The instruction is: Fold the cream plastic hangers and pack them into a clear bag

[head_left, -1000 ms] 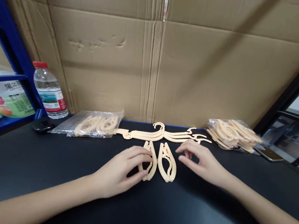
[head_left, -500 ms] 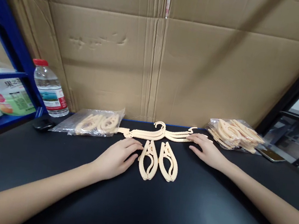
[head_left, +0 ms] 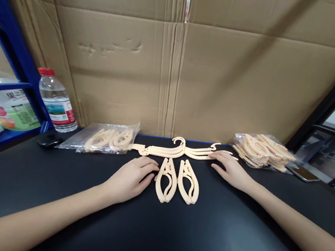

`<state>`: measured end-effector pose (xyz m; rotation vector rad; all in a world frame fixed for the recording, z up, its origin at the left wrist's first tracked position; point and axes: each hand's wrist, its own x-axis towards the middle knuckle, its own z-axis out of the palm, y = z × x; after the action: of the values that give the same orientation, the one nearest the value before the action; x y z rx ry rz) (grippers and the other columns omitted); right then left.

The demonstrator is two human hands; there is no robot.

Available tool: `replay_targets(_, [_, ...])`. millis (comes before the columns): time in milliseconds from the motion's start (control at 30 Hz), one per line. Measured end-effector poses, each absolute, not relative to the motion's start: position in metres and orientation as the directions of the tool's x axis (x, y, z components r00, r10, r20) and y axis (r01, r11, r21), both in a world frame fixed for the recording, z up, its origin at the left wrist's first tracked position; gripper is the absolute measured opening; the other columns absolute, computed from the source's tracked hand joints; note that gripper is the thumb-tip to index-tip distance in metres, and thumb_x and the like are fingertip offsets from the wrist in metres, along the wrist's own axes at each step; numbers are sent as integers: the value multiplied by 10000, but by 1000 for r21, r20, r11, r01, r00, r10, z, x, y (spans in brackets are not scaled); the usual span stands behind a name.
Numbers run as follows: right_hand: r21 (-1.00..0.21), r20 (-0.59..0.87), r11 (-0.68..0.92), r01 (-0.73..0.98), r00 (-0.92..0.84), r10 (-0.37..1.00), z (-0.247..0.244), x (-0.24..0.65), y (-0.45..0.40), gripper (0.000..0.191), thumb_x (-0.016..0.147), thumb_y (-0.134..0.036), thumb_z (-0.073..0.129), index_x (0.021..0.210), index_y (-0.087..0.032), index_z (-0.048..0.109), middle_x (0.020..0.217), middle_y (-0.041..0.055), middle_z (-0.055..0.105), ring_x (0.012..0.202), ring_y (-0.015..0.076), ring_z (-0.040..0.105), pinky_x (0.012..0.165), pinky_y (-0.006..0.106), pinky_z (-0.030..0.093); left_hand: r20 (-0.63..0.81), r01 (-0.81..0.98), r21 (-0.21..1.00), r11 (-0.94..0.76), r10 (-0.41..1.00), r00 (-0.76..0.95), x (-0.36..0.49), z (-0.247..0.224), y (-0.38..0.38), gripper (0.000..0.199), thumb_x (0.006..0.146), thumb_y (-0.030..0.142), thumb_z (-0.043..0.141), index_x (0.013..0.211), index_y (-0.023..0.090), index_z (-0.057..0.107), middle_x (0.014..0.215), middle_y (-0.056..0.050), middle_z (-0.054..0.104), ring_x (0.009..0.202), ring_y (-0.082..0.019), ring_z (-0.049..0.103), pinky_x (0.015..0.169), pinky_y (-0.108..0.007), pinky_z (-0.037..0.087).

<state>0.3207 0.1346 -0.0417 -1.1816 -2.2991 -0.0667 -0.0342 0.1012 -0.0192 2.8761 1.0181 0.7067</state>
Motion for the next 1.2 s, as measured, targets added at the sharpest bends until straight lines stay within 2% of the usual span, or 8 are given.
replay_targets(200, [-186, 484, 605, 774, -464, 742, -39, 321, 137, 226, 916, -251, 463, 1073, -179, 609, 1046, 108, 612, 980, 251, 557, 897, 450, 456, 409, 595, 147, -791, 596, 691, -33, -18, 101, 260, 908, 161, 415, 1079, 187, 609, 1085, -94, 622, 1011, -229, 586, 882, -411, 506])
replay_targets(467, [-238, 475, 606, 759, -453, 755, -36, 318, 139, 132, 904, -245, 495, 842, -182, 593, 872, 79, 608, 857, 229, 534, 790, 389, 445, 415, 597, 146, -789, 597, 687, -32, -17, 101, 250, 900, 168, 420, 1057, 176, 614, 1084, -102, 626, 1006, -240, 591, 872, -427, 508])
replay_targets(767, [-340, 512, 543, 768, -333, 792, -20, 318, 126, 128, 913, -294, 471, 885, -202, 555, 844, 55, 639, 766, 212, 590, 707, 345, 450, 434, 622, 150, -769, 616, 657, -36, -20, 101, 235, 876, 155, 460, 1077, 194, 575, 1082, -84, 619, 1011, -236, 583, 876, -414, 499])
replay_targets(900, [-346, 571, 503, 792, -248, 783, -11, 323, 122, 131, 901, -310, 476, 878, -208, 554, 816, 57, 651, 730, 215, 599, 664, 335, 451, 435, 658, 173, -733, 656, 617, -37, -21, 102, 244, 858, 156, 482, 1086, 187, 565, 1074, -87, 622, 1005, -243, 593, 871, -418, 501])
replay_targets(1067, [-338, 650, 433, 835, -125, 749, -4, 326, 118, 134, 879, -318, 496, 846, -207, 564, 764, 51, 649, 650, 198, 573, 571, 306, 432, 467, 685, 275, -675, 717, 518, -37, -21, 102, 234, 857, 208, 491, 1073, 182, 577, 1072, -86, 643, 1006, -249, 610, 880, -431, 502])
replay_targets(1200, [-350, 695, 429, 833, -77, 715, -2, 323, 116, 138, 860, -337, 527, 839, -209, 574, 746, 43, 651, 649, 200, 586, 549, 297, 427, 439, 670, 483, -564, 818, 371, -35, -24, 103, 287, 852, 292, 503, 1097, 165, 582, 1098, -99, 660, 1020, -255, 620, 914, -449, 489])
